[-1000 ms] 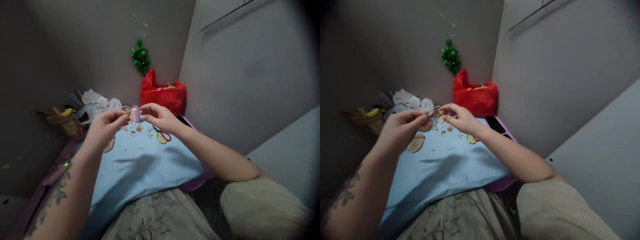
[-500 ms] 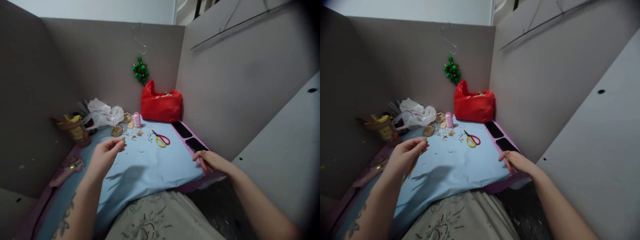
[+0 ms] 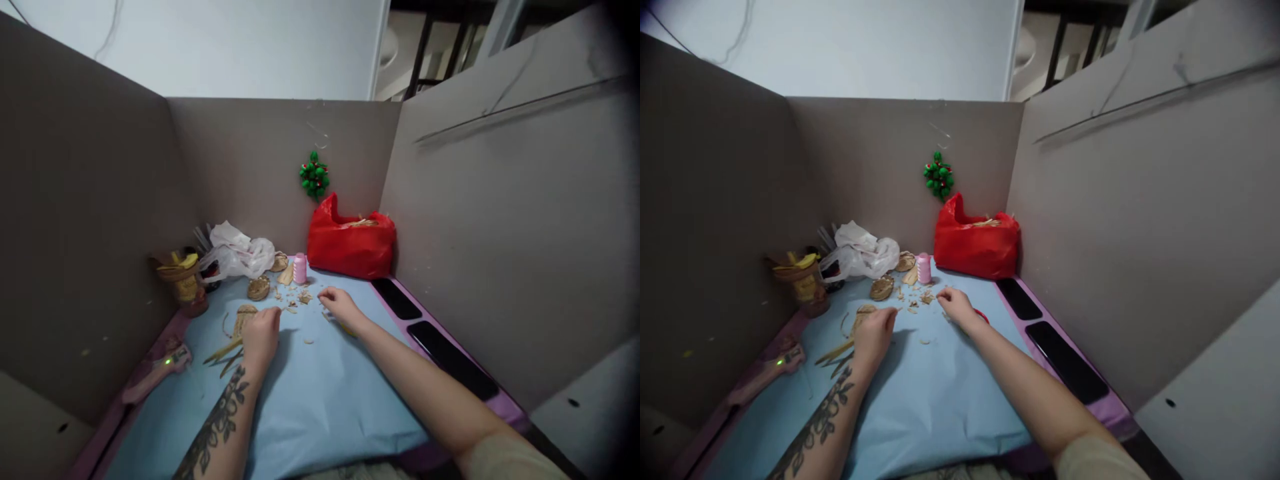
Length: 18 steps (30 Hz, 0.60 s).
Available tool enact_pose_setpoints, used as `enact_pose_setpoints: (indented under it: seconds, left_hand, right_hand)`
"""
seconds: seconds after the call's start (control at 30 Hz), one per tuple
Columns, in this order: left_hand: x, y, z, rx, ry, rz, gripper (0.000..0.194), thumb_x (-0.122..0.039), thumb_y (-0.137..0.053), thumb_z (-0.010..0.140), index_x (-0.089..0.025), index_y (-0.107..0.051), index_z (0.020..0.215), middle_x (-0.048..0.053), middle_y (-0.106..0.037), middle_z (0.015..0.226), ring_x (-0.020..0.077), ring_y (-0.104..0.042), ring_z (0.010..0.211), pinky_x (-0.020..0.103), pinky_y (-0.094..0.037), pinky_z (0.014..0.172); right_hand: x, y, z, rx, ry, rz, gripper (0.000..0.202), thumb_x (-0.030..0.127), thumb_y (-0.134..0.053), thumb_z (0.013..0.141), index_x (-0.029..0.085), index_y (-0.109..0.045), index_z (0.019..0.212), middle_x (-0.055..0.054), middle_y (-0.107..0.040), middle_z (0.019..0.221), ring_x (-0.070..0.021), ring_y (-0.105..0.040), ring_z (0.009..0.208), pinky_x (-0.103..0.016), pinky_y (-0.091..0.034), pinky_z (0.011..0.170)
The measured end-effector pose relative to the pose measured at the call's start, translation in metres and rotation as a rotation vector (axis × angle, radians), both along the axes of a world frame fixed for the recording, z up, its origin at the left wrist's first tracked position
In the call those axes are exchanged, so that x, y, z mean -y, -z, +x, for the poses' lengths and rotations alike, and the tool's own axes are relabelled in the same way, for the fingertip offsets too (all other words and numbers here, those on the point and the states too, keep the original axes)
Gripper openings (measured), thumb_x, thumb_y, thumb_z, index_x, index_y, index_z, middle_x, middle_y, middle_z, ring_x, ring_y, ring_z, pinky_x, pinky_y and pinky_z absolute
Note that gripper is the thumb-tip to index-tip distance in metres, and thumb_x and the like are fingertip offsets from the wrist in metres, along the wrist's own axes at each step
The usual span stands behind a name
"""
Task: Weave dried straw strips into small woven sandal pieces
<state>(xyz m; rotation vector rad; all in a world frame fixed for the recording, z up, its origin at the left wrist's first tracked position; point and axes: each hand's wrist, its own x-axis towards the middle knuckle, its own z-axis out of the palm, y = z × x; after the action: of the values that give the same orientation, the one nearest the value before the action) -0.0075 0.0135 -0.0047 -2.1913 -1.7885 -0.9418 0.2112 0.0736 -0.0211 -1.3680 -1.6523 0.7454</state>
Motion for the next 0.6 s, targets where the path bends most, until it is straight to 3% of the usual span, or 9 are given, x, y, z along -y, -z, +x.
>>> enact_pose_setpoints:
  seconds: [0.1,0.2,0.3,0.47,0.6]
  left_hand:
    - [-0.004,0.019,-0.007,0.036,0.062,0.049,0.025,-0.024,-0.041,0.086,-0.017,-0.065,0.088,0.007,-0.068,0.085,0.0179,-0.061,0.078,0.027,-0.041,0.071]
    - [-0.006,0.025,-0.010,0.062,0.122,0.060,0.025,-0.024,-0.040,0.086,-0.017,-0.064,0.088,0.007,-0.068,0.084,0.0176,-0.061,0.078,0.027,-0.042,0.071]
    - [-0.008,0.025,-0.012,0.115,0.162,0.039,0.025,-0.025,-0.040,0.087,-0.017,-0.064,0.087,0.006,-0.068,0.085,0.0175,-0.061,0.078,0.028,-0.043,0.071]
    - [-0.009,0.024,-0.016,0.184,0.185,0.021,0.023,-0.025,-0.042,0.086,-0.017,-0.063,0.089,0.007,-0.068,0.086,0.0183,-0.061,0.079,0.029,-0.044,0.072]
    - [-0.005,0.019,-0.013,0.220,0.227,-0.001,0.021,-0.023,-0.043,0.086,-0.017,-0.063,0.088,0.007,-0.068,0.085,0.0183,-0.060,0.078,0.029,-0.044,0.072]
  right_hand:
    - [-0.046,0.005,-0.020,0.082,0.162,-0.021,0.026,0.019,-0.054,0.069,0.016,-0.061,0.094,-0.005,-0.065,0.090,-0.0157,-0.059,0.080,-0.025,-0.046,0.069]
    - [-0.086,0.001,-0.028,0.370,0.236,-0.075,0.042,0.026,-0.054,0.073,0.015,-0.054,0.113,-0.008,-0.060,0.110,-0.0153,-0.058,0.093,-0.022,-0.044,0.075]
    - [-0.114,-0.002,-0.023,0.499,0.200,-0.135,0.035,0.021,-0.057,0.070,0.016,-0.060,0.104,-0.008,-0.062,0.105,-0.0176,-0.058,0.093,-0.023,-0.043,0.076]
    - [-0.122,0.009,-0.006,0.638,0.127,-0.204,0.007,0.017,-0.067,0.059,0.014,-0.064,0.065,-0.011,-0.061,0.096,-0.0262,-0.053,0.096,-0.031,-0.039,0.081]
    - [-0.113,0.014,0.000,0.607,0.087,-0.171,0.007,0.017,-0.061,0.067,0.013,-0.059,0.062,-0.011,-0.059,0.098,-0.0235,-0.049,0.098,-0.028,-0.037,0.080]
